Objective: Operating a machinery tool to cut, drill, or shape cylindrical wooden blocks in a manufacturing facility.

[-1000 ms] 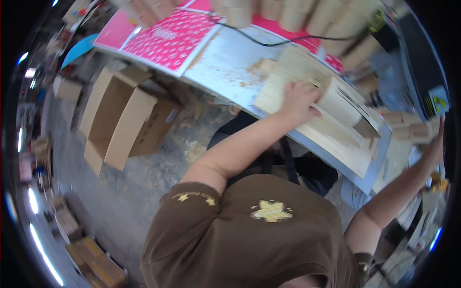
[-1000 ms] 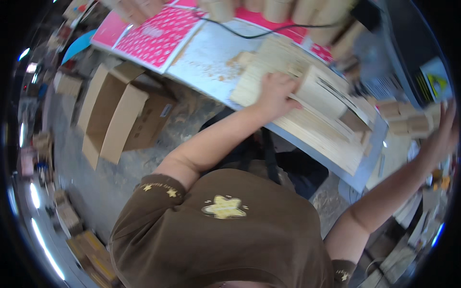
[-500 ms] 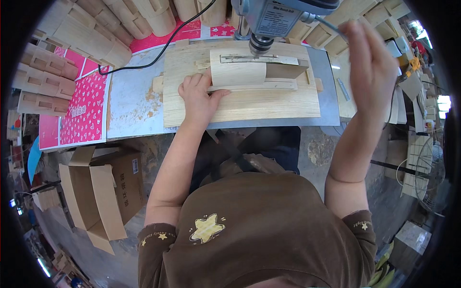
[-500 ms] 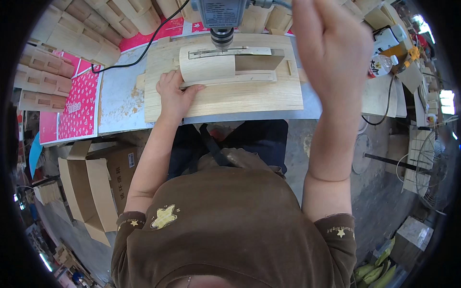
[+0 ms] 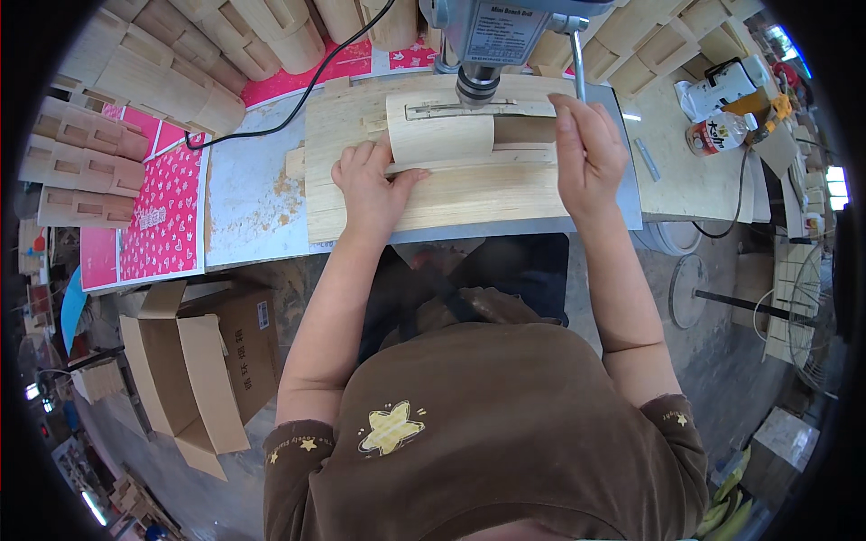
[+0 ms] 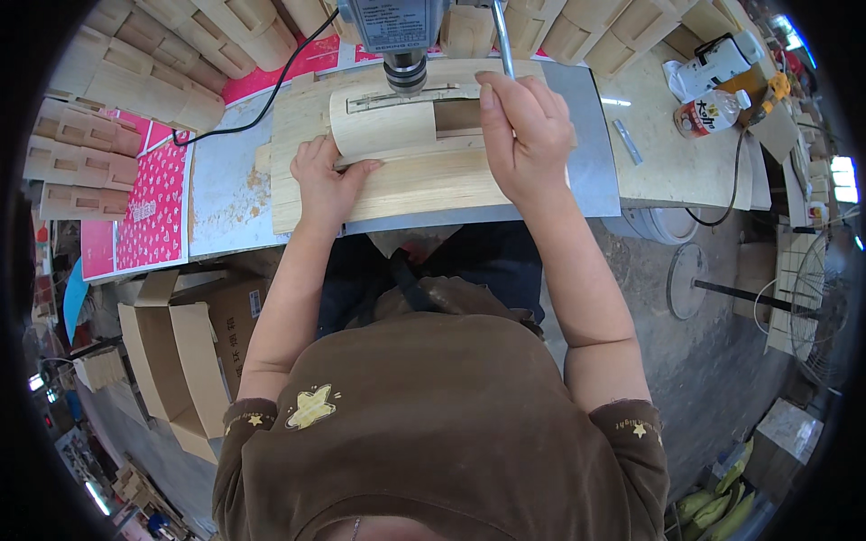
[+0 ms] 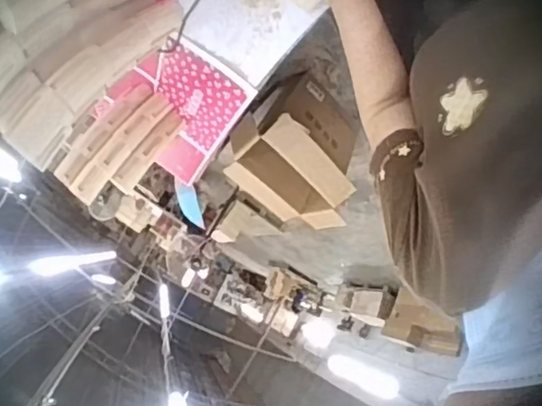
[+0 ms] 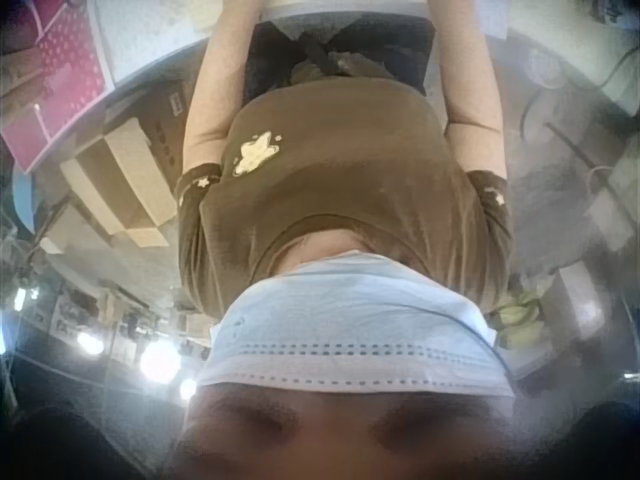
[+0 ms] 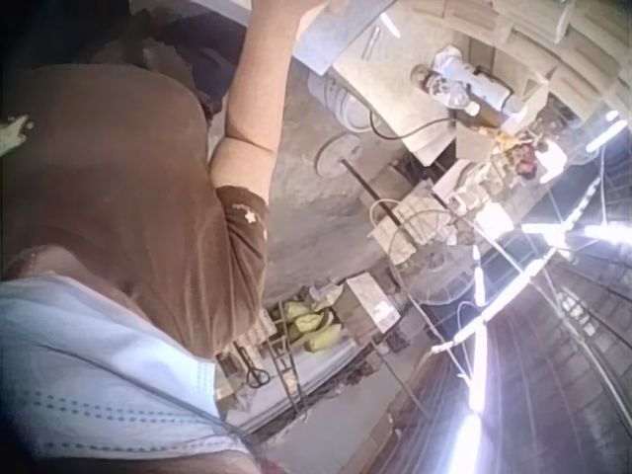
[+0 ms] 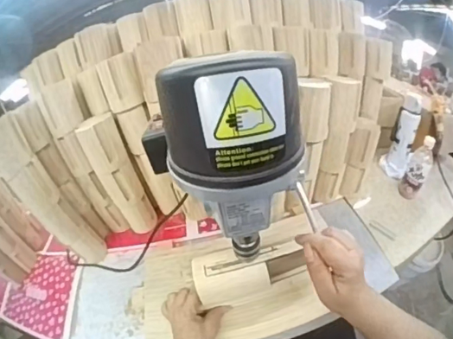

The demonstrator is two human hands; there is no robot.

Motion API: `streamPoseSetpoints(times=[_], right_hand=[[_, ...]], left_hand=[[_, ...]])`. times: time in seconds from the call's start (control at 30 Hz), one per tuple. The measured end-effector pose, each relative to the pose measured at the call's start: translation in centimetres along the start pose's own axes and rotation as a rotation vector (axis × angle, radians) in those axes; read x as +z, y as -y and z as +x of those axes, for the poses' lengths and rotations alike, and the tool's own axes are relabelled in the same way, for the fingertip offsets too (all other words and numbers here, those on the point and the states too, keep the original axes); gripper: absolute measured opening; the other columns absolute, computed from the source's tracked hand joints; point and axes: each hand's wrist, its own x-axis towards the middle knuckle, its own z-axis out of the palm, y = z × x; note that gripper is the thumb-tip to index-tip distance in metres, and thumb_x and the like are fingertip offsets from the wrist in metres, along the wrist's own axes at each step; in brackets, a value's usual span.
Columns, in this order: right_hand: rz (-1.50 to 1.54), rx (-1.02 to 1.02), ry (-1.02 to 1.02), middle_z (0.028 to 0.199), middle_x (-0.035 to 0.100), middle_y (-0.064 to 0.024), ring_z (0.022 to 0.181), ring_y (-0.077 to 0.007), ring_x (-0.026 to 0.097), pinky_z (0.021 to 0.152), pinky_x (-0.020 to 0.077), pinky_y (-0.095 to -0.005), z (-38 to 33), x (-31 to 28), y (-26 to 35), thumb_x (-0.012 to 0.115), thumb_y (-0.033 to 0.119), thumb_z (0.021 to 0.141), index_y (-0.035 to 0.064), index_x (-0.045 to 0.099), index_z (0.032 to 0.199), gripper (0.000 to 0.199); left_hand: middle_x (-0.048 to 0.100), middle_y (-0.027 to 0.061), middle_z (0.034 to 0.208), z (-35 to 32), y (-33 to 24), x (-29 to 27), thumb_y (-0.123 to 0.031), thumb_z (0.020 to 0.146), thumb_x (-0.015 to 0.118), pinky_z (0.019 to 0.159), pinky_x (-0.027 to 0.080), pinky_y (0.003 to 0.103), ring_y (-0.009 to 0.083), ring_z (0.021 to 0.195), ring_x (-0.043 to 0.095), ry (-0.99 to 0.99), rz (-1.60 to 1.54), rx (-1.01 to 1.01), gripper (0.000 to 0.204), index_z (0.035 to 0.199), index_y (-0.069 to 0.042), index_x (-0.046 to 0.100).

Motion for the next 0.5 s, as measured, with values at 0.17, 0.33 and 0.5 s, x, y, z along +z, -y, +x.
streamPoseSetpoints(times=[0.17,0.33,0.5], right_hand=[[-0.015,-0.031,-0.094,0.060,0.049,0.0008,0.056,-0.0070,0.044,0.053,0.0332,-0.0204,7.0,-3.6,2.9,0.053,0.015,0.092,-0.0020,0.065,0.089,0.022],[-0.069,0.185,0.013,0.069,0.060,-0.0137,0.066,-0.0201,0.058,0.061,0.0436,-0.0291,17.4,-1.3,1.7,0.046,0.026,0.088,-0.0055,0.062,0.086,0.035],[-0.039,0.064,-0.036,0.067,0.059,-0.0133,0.064,-0.0190,0.056,0.060,0.0426,-0.0301,18.3,-0.7,-1.3,0.046,0.027,0.086,-0.0056,0.062,0.081,0.037]], left_hand=[[0.057,0.0023,0.084,0.0,-0.1,0.0,-0.031,0.060,0.079,0.084,0.029,0.038,0.0227,0.087,0.048,0.005,0.004,-0.005,0.064,0.117,-0.010,0.059],[0.057,0.0020,0.085,0.6,-1.6,2.0,-0.030,0.063,0.077,0.084,0.031,0.040,0.0240,0.087,0.049,0.026,-0.036,0.050,0.062,0.119,-0.011,0.058],[0.056,0.0035,0.086,0.7,-2.5,2.2,-0.031,0.065,0.076,0.083,0.032,0.041,0.0255,0.088,0.049,0.034,-0.044,0.046,0.060,0.118,-0.010,0.057]])
